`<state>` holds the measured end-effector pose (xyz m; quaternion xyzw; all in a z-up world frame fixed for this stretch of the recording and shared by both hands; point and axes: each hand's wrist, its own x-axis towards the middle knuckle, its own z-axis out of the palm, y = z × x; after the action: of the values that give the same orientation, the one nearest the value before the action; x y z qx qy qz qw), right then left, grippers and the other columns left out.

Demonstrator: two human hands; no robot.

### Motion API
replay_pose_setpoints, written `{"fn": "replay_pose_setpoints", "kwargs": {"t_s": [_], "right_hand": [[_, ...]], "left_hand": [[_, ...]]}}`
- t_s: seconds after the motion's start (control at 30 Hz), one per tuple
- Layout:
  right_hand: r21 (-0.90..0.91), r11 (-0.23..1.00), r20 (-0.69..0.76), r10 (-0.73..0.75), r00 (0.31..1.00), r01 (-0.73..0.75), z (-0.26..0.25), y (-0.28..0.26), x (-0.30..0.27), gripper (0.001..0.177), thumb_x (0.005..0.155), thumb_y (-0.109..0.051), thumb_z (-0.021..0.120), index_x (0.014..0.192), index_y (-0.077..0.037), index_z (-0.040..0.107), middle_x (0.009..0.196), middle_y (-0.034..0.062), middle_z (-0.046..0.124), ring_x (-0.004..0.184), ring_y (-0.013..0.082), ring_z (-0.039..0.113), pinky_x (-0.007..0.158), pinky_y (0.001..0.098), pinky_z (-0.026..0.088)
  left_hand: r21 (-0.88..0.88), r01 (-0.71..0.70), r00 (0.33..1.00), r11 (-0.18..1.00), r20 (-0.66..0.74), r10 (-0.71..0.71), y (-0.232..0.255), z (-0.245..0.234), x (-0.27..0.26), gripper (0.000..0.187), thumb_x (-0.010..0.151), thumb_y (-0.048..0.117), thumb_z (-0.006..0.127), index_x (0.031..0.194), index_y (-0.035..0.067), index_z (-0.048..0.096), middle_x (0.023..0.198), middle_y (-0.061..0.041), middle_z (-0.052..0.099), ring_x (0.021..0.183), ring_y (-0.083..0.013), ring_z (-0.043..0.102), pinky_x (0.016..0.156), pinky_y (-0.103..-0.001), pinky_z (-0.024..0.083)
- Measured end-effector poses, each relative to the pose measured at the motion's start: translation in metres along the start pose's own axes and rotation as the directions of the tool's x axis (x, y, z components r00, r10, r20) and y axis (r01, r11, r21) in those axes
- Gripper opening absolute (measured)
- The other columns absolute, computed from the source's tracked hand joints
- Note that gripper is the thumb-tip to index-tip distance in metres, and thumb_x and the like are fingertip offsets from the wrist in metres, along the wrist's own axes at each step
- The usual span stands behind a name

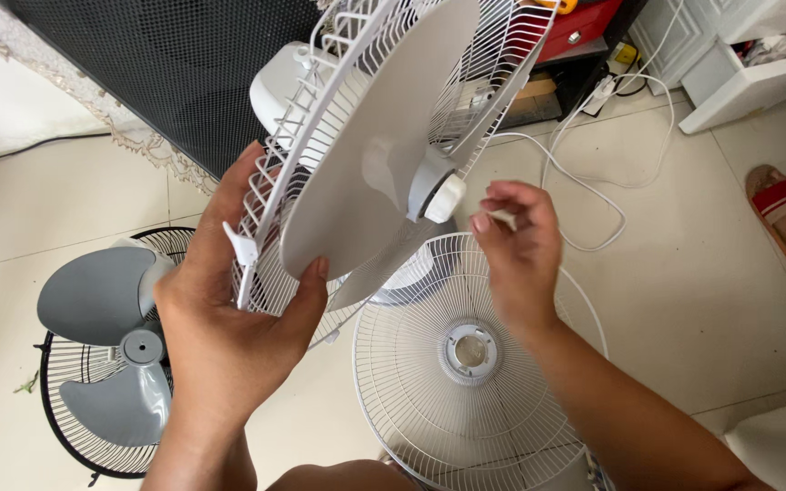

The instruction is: The person assembles a white pedestal fan by attaching the fan blades to the motor hub and securing them with a nut. They then attach the front and rear wire cages to the fan head, aligning the clips and tightening the assembly.

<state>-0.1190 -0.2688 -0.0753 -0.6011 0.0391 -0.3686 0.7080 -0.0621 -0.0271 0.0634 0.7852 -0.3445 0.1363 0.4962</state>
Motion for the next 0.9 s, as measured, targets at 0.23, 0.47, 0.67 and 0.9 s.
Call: {"fn": "replay_pose_setpoints", "kwargs": {"t_s": [0.23,0.47,0.67,0.9], "right_hand": [[0.173,0.983,0.233,-0.097,0.968,0.057,-0.014,-0.032,0.006,0.037,0.112,-0.036,0.052,0.128,-0.004,0.062,0.138,0.0082,0.059,0.130,0.0181,0.053,0.116,0.0374,0.041],[-0.028,0.856,-0.013,0.516,0.857,-0.516,-0.015,-0.025,0.020,0.038,0.104,-0.035,0.047,0.136,-0.014,0.054,0.143,0.0073,0.054,0.130,0.0219,0.049,0.108,0.0410,0.043],[0.113,0.990,0.223,-0.109,0.969,0.086,-0.023,-0.041,0.017,0.040,0.112,-0.044,0.050,0.134,-0.012,0.059,0.162,0.0041,0.037,0.152,0.0165,0.033,0.125,0.0405,0.035],[-0.411,0.635,0.032,0.727,0.686,-0.654,-0.015,-0.007,0.055,0.078,0.102,-0.062,0.034,0.097,0.006,0.072,0.083,0.0195,0.070,0.068,0.0254,0.072,0.067,0.0395,0.063]], "left_hand": [[0.012,-0.001,1.000,1.000,-0.009,0.001,-0.001,0.000,0.001,0.077,0.086,-0.006,0.077,0.156,-0.002,0.045,0.131,-0.016,0.072,0.120,-0.0201,0.073,0.109,-0.033,0.058],[0.031,-0.004,1.000,1.000,-0.003,0.004,0.003,0.002,0.002,0.078,0.085,-0.007,0.076,0.156,-0.003,0.044,0.131,-0.015,0.074,0.121,-0.0203,0.073,0.109,-0.032,0.056],[0.009,-0.024,1.000,1.000,-0.008,0.024,0.000,0.003,-0.001,0.077,0.087,-0.007,0.076,0.157,-0.003,0.044,0.131,-0.016,0.072,0.120,-0.0195,0.072,0.111,-0.032,0.057],[0.039,-0.012,1.000,0.999,-0.016,0.012,0.003,0.004,0.000,0.076,0.086,-0.007,0.076,0.156,-0.003,0.044,0.135,-0.017,0.072,0.123,-0.0225,0.073,0.109,-0.034,0.057]]}}
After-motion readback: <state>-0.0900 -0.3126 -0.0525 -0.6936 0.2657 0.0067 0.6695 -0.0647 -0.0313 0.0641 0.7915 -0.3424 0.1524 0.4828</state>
